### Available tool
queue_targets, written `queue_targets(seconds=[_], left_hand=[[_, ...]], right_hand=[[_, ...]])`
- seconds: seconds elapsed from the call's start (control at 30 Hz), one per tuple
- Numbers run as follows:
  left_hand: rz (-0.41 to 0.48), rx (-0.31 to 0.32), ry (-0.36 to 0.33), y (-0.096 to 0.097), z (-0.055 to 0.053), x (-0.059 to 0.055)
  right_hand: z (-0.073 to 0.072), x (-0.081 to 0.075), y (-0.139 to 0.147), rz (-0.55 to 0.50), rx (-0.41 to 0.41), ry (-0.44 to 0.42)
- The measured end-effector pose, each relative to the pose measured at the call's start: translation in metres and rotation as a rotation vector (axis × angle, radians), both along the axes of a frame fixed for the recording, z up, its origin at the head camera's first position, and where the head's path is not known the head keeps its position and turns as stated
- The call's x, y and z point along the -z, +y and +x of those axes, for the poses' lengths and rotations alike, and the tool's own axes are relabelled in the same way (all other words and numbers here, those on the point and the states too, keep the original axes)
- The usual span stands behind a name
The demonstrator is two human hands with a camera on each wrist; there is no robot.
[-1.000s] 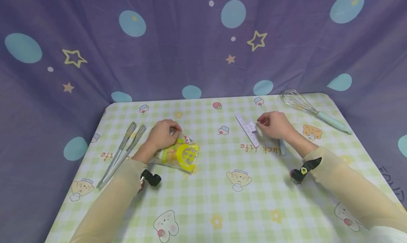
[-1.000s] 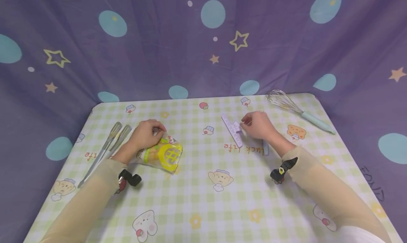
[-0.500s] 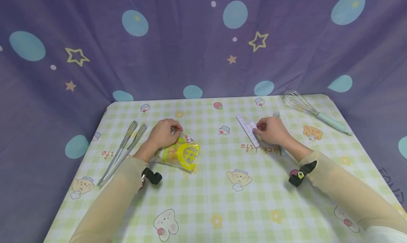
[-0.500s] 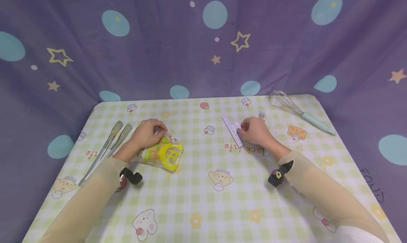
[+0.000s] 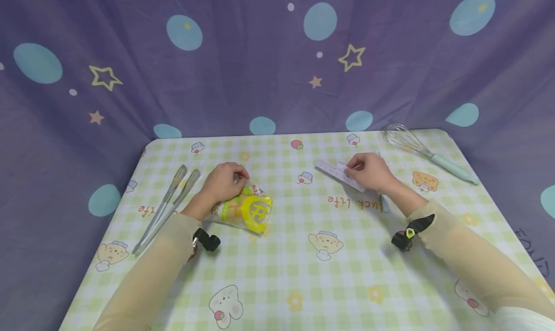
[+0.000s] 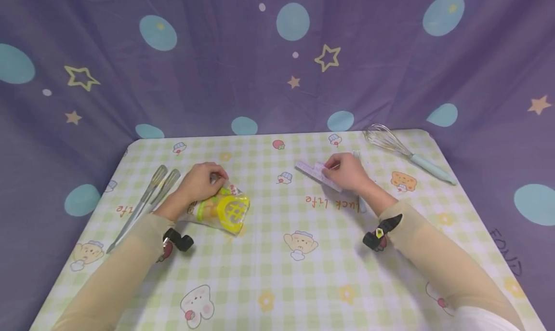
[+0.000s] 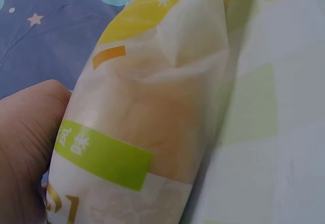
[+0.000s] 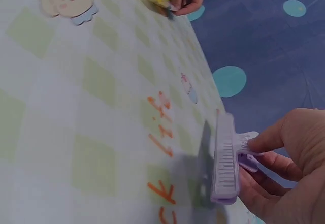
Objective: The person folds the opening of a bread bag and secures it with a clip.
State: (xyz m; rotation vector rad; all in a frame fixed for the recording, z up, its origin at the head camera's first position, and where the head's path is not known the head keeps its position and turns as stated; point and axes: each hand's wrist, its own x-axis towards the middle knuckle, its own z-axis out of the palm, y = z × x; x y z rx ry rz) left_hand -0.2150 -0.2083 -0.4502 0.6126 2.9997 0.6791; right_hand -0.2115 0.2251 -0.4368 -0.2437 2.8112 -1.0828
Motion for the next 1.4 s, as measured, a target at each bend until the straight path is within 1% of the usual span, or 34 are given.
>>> queue_targets(seconds=[0.13, 0.4, 0.5, 0.73, 0.9, 1.1, 1.4], left_hand=[[0.0, 0.002, 0.011, 0.0, -0.001, 0.0], [0.0, -0.01, -0.005, 0.0, -0.001, 0.001], [0.002, -0.012, -0.005, 0.0, 0.0, 0.001], [-0.003, -0.009, -0.003, 0.0, 0.0, 0.001], [-0.001, -0.006, -0.002, 0.001, 0.0, 0.0], [-0.002, -0.005, -0.002, 0.0, 0.0, 0.001], [0.009, -0.003, -0.004, 0.001, 0.002, 0.001]], right_hand=[[-0.001, -0.006, -0.002, -0.063, -0.001, -0.026], [-0.004, -0.017, -0.008, -0.148, 0.01, -0.103], [-0.005, -0.018, -0.012, -0.185, 0.003, -0.109], [-0.005, -0.018, -0.022, -0.245, -0.031, -0.07], [-0.004, -0.021, -0.03, -0.276, -0.043, -0.08], [-0.003, -0.025, -0.04, -0.308, -0.033, -0.089], [-0.001, -0.02, -0.054, -0.356, -0.052, -0.116]])
